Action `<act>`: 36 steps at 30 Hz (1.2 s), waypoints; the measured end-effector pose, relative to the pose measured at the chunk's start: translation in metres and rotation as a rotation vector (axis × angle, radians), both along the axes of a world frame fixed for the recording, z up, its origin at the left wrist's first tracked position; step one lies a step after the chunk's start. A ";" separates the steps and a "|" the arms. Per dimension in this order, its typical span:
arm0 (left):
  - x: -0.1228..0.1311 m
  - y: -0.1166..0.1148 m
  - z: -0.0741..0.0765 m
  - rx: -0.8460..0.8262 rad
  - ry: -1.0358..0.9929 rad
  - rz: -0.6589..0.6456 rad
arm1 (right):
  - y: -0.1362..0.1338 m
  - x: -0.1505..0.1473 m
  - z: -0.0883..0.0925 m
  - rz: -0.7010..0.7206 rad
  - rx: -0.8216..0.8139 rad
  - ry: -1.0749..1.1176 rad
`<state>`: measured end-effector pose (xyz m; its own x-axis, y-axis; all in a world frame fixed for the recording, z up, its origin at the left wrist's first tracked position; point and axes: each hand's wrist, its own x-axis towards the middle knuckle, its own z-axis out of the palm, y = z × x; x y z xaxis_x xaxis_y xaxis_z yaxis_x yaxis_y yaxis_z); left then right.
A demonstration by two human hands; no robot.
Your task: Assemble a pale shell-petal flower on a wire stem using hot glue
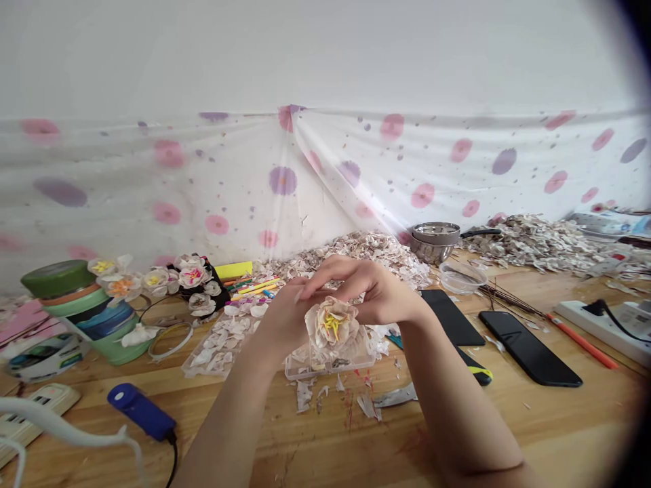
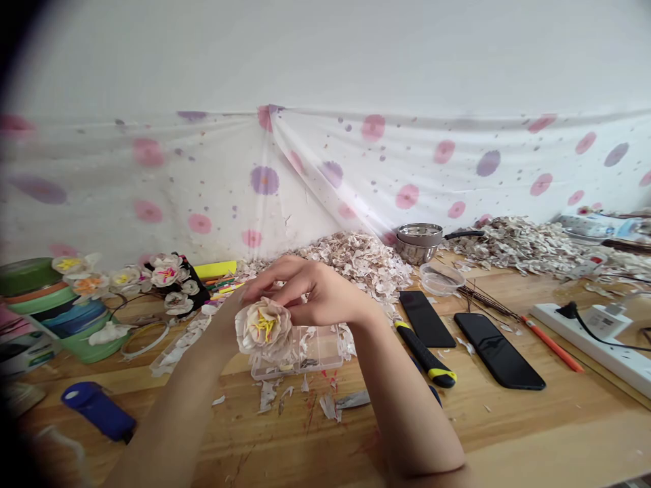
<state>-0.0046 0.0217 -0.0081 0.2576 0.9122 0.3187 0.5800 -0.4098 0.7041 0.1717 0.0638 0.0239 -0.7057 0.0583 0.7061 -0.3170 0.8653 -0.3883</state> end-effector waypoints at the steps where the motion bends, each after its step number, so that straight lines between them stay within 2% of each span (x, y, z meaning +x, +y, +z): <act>1: 0.000 -0.001 0.002 0.012 0.018 -0.005 | 0.000 0.000 0.000 0.001 0.002 -0.001; 6: 0.003 -0.003 0.006 0.158 0.278 0.042 | 0.002 0.004 0.000 0.014 -0.047 -0.032; 9: 0.006 -0.004 0.006 0.198 0.360 0.063 | 0.003 0.006 -0.002 -0.006 -0.114 -0.046; 14: 0.015 -0.008 0.008 0.228 0.306 0.151 | 0.003 0.004 -0.002 -0.019 -0.156 0.006; 18: 0.015 -0.007 0.011 0.235 0.348 0.233 | 0.001 -0.001 -0.005 -0.058 -0.186 0.021; 22: -0.002 -0.015 0.020 0.228 0.278 0.302 | 0.009 -0.008 -0.014 -0.160 -0.303 0.156; 25: -0.025 -0.029 0.031 0.160 0.033 0.358 | 0.020 -0.016 -0.023 -0.352 -0.450 0.230; 27: -0.040 -0.037 0.036 0.115 -0.026 0.418 | 0.025 -0.024 -0.031 -0.523 -0.510 0.176; 29: -0.054 -0.041 0.039 0.115 -0.042 0.497 | 0.027 -0.034 -0.039 -0.608 -0.520 0.078; 31: -0.065 -0.043 0.041 0.124 -0.082 0.515 | 0.025 -0.049 -0.049 -0.582 -0.496 -0.027; 34: -0.075 -0.044 0.043 0.136 -0.138 0.483 | 0.013 -0.081 -0.068 -0.471 -0.437 -0.187; 36: -0.075 -0.048 0.045 0.171 -0.104 0.537 | 0.000 -0.109 -0.080 -0.389 -0.389 -0.264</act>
